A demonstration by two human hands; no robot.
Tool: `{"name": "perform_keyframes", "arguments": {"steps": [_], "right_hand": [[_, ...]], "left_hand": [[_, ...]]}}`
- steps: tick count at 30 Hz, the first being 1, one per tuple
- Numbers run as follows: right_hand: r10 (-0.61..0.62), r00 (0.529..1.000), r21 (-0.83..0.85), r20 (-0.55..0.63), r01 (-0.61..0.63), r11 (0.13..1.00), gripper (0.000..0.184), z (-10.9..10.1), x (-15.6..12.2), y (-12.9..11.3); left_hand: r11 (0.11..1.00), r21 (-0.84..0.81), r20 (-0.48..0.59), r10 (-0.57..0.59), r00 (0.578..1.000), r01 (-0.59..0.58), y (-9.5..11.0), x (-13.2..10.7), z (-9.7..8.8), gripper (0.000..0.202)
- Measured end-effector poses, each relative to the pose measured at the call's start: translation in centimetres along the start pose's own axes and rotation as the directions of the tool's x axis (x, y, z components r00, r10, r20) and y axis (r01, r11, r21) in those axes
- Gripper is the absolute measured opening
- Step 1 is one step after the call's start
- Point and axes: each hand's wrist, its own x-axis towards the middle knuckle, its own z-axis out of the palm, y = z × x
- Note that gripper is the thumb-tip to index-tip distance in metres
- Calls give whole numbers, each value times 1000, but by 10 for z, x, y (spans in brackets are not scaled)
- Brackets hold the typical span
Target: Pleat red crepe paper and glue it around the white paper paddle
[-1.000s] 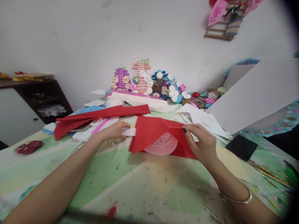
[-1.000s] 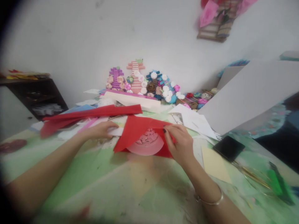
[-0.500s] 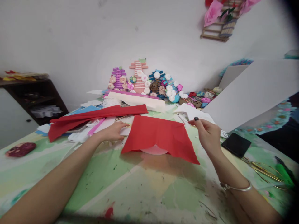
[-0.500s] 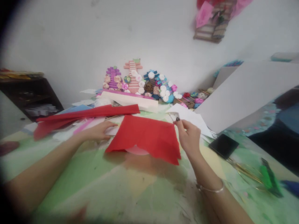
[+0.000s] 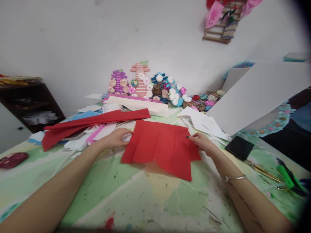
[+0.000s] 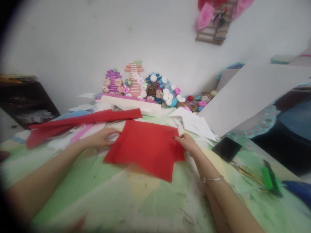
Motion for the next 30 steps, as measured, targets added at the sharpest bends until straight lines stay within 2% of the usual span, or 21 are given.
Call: {"name": "perform_keyframes", "arguments": {"steps": [3, 6, 14, 19, 25, 30], "right_hand": [[39, 998, 37, 44, -41, 998, 27, 1, -1, 0], [26, 997, 78, 75, -32, 996, 22, 4, 0, 0], [48, 996, 144, 81, -59, 988, 29, 3, 4, 2], [89, 993, 128, 75, -98, 987, 22, -5, 7, 5], [106, 990, 63, 97, -112, 992, 15, -11, 15, 13], [92, 988, 29, 120, -96, 995, 13, -12, 21, 21]], "left_hand": [[1000, -19, -10, 13, 1000, -13, 0, 1, 0, 52], [999, -33, -20, 20, 1000, -21, -2, 2, 2, 50], [998, -47, -71, 29, 997, -32, -12, 6, 11, 48], [999, -2, -92, 33, 995, -34, -2, 8, 19, 46], [997, -2, -165, 72, 984, -73, 15, 7, 29, 46], [998, 3, -156, 60, 986, -61, 20, 10, 34, 52]]}}
